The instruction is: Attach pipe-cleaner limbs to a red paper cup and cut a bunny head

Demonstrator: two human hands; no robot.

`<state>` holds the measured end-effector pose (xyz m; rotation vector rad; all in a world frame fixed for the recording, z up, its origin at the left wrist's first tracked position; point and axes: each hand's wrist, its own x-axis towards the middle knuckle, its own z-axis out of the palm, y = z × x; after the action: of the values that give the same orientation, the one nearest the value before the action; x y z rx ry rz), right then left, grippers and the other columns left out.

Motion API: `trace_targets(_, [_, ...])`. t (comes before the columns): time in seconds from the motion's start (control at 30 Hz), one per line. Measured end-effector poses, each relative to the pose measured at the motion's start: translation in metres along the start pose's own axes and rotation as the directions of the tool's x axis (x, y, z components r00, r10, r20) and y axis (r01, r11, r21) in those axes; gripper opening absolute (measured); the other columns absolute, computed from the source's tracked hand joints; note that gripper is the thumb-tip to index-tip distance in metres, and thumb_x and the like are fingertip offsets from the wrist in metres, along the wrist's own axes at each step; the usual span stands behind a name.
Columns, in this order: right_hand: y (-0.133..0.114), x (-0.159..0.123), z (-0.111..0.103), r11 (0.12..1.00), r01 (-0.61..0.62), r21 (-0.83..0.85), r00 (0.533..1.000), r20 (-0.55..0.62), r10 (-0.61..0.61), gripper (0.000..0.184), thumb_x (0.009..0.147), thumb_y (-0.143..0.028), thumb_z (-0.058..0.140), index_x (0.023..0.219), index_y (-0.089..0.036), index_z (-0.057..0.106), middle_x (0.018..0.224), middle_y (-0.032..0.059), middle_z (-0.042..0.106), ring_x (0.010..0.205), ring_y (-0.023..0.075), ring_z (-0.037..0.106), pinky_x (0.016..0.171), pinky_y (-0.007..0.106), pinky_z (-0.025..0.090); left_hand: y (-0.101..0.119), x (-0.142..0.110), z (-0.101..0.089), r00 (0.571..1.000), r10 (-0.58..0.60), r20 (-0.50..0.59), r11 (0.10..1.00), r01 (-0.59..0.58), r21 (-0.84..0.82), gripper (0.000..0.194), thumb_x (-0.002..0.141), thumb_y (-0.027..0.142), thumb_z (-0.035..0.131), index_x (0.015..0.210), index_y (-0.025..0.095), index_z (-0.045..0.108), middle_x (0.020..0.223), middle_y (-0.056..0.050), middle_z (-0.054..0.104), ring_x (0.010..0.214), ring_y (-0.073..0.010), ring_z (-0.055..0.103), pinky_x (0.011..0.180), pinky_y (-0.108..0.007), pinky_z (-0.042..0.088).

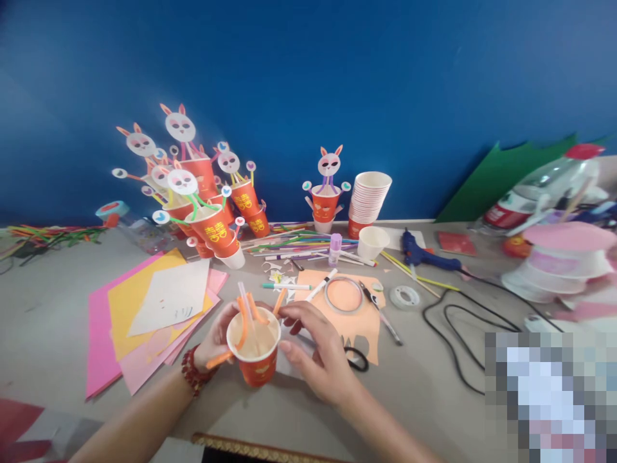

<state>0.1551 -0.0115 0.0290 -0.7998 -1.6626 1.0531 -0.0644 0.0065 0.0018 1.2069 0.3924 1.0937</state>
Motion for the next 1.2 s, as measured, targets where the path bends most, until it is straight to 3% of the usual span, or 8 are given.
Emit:
trace_targets(0.13, [0.002,-0.001,0.002,0.999,0.014,-0.049,0.999,0.046,-0.011,0.059,0.083,-0.06,0.064,0.129,-0.023,0.053,0.128,0.0144,0.056,0.114,0.0286,0.056,0.086,0.036,0.053,-0.003,-0.001,-0.001,0.99,0.133,-0.041,0.975,-0.124,0.185,0.05,0.07,0.04,0.081,0.112,0.025,0.06,0.12,-0.01,0.063,0.114,-0.0321,0.058,0.094,-0.044,0.046])
trace_targets(0.27, [0.003,-0.002,0.005,0.995,-0.007,-0.097,0.995,0.095,0.016,0.075,0.077,-0.057,0.073,0.138,-0.027,0.042,0.14,0.0135,0.047,0.131,0.031,0.044,0.099,0.039,0.048,-0.004,-0.002,0.003,0.977,0.213,-0.03,0.907,-0.187,0.377,0.05,0.071,0.036,0.081,0.115,0.024,0.06,0.123,-0.012,0.062,0.123,-0.0345,0.051,0.104,-0.052,0.037])
trace_targets(0.47, [0.005,-0.005,0.01,0.994,-0.051,-0.096,0.994,0.092,0.06,0.073,0.079,-0.045,0.075,0.14,-0.027,0.037,0.14,0.0136,0.046,0.131,0.0308,0.046,0.106,0.043,0.043,-0.003,-0.001,0.011,0.959,0.284,-0.009,0.838,-0.244,0.489,0.046,0.072,0.034,0.079,0.114,0.025,0.061,0.122,-0.012,0.063,0.121,-0.035,0.053,0.107,-0.056,0.032])
trace_targets(0.67, [0.011,-0.011,0.012,0.993,-0.06,-0.097,0.991,0.113,0.071,0.087,0.076,-0.041,0.078,0.146,-0.028,0.028,0.147,0.0136,0.039,0.135,0.0325,0.041,0.109,0.045,0.04,-0.005,-0.002,0.013,0.949,0.314,0.012,0.795,-0.269,0.543,0.046,0.076,0.034,0.076,0.118,0.026,0.058,0.126,-0.013,0.06,0.122,-0.0346,0.052,0.105,-0.056,0.034])
trace_targets(0.87, [0.007,-0.01,0.015,0.993,-0.007,-0.115,0.996,0.086,0.017,0.086,0.074,-0.037,0.079,0.144,-0.029,0.029,0.145,0.012,0.041,0.135,0.0315,0.041,0.109,0.044,0.039,-0.01,-0.002,0.01,0.925,0.371,0.081,0.741,-0.348,0.575,0.057,0.073,0.042,0.079,0.121,0.026,0.054,0.123,-0.013,0.061,0.121,-0.0352,0.053,0.103,-0.058,0.036])
trace_targets(1.2, [0.005,-0.005,0.012,0.991,0.1,-0.086,0.992,0.089,-0.092,0.08,0.073,-0.034,0.08,0.14,-0.027,0.037,0.142,0.0114,0.041,0.137,0.0308,0.035,0.113,0.044,0.034,-0.009,-0.006,0.013,0.94,0.335,0.068,0.741,-0.308,0.597,0.055,0.075,0.04,0.077,0.122,0.025,0.054,0.13,-0.015,0.055,0.122,-0.0344,0.053,0.098,-0.054,0.045])
